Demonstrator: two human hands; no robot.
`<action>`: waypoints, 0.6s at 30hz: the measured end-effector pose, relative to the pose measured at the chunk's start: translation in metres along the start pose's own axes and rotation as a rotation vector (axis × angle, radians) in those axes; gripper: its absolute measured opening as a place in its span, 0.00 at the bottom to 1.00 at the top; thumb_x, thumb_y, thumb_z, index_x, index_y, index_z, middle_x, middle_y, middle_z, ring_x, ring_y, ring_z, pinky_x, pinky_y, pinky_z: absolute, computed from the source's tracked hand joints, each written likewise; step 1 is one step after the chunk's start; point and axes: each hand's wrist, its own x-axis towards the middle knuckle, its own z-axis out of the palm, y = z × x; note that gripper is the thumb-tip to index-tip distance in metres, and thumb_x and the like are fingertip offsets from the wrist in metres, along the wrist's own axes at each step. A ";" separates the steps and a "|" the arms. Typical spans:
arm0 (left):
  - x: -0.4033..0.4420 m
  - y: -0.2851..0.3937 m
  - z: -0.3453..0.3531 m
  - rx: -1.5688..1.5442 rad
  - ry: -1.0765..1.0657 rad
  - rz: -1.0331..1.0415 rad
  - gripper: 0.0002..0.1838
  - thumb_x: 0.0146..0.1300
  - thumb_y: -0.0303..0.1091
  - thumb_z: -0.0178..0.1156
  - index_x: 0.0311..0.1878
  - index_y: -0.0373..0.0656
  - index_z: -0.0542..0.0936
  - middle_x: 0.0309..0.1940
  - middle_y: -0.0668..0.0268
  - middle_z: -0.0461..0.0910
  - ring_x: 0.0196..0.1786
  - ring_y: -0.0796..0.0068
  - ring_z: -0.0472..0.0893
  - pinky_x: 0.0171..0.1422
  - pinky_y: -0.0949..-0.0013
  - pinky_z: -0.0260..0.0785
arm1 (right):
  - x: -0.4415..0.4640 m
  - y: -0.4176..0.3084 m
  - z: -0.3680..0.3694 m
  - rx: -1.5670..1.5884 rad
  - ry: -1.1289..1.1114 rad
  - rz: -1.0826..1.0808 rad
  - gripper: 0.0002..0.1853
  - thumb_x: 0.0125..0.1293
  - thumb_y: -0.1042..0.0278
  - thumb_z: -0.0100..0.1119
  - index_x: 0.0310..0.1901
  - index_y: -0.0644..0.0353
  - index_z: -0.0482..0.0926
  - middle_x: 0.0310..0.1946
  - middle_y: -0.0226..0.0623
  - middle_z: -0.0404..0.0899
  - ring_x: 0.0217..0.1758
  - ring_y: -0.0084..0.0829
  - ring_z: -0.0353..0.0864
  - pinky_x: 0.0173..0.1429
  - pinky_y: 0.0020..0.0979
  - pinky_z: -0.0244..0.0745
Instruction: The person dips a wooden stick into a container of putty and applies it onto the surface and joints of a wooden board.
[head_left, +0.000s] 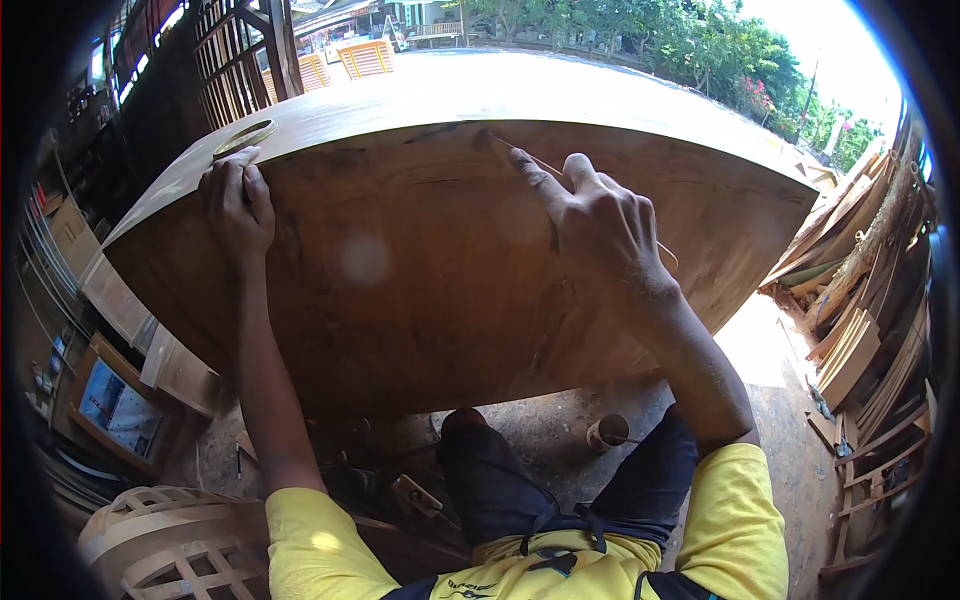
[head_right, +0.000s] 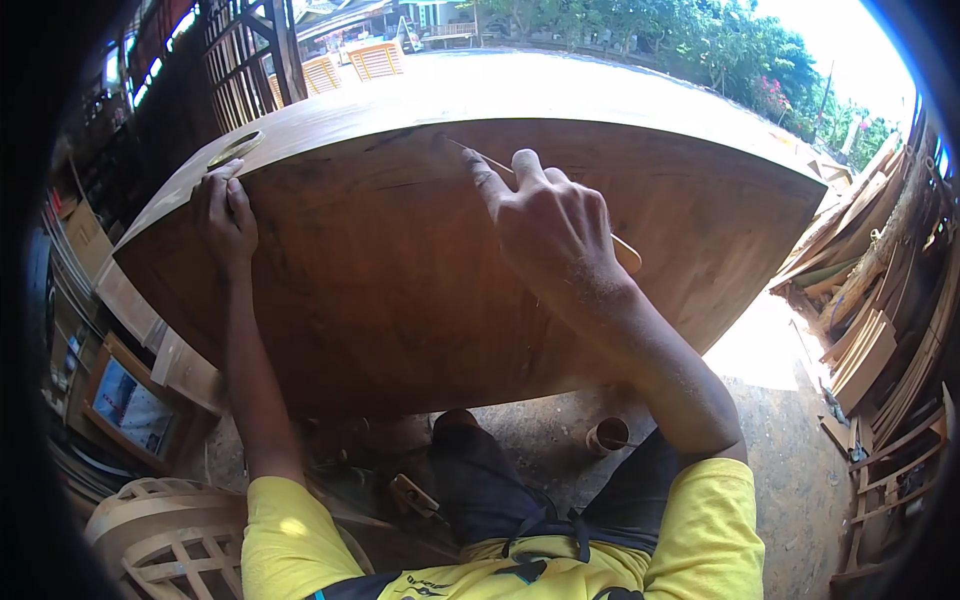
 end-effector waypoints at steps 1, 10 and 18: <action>0.000 0.001 0.000 0.003 -0.002 0.003 0.13 0.79 0.32 0.53 0.49 0.41 0.87 0.45 0.60 0.88 0.48 0.55 0.85 0.58 0.54 0.73 | -0.003 0.004 -0.004 -0.020 -0.020 0.014 0.29 0.71 0.78 0.61 0.73 0.50 0.81 0.39 0.44 0.80 0.40 0.42 0.91 0.40 0.44 0.91; 0.001 0.002 -0.001 0.019 0.032 0.050 0.14 0.79 0.30 0.51 0.51 0.39 0.86 0.46 0.55 0.88 0.49 0.52 0.85 0.57 0.54 0.74 | -0.145 0.089 -0.013 0.753 -0.146 0.516 0.17 0.83 0.70 0.57 0.67 0.61 0.82 0.35 0.38 0.87 0.27 0.25 0.85 0.32 0.31 0.79; 0.012 0.132 -0.039 -0.254 -0.099 -0.289 0.10 0.80 0.38 0.60 0.52 0.40 0.81 0.61 0.56 0.81 0.58 0.63 0.83 0.72 0.59 0.69 | -0.372 0.102 0.058 1.175 -0.536 1.118 0.17 0.84 0.68 0.54 0.65 0.68 0.82 0.33 0.36 0.84 0.25 0.27 0.87 0.28 0.30 0.80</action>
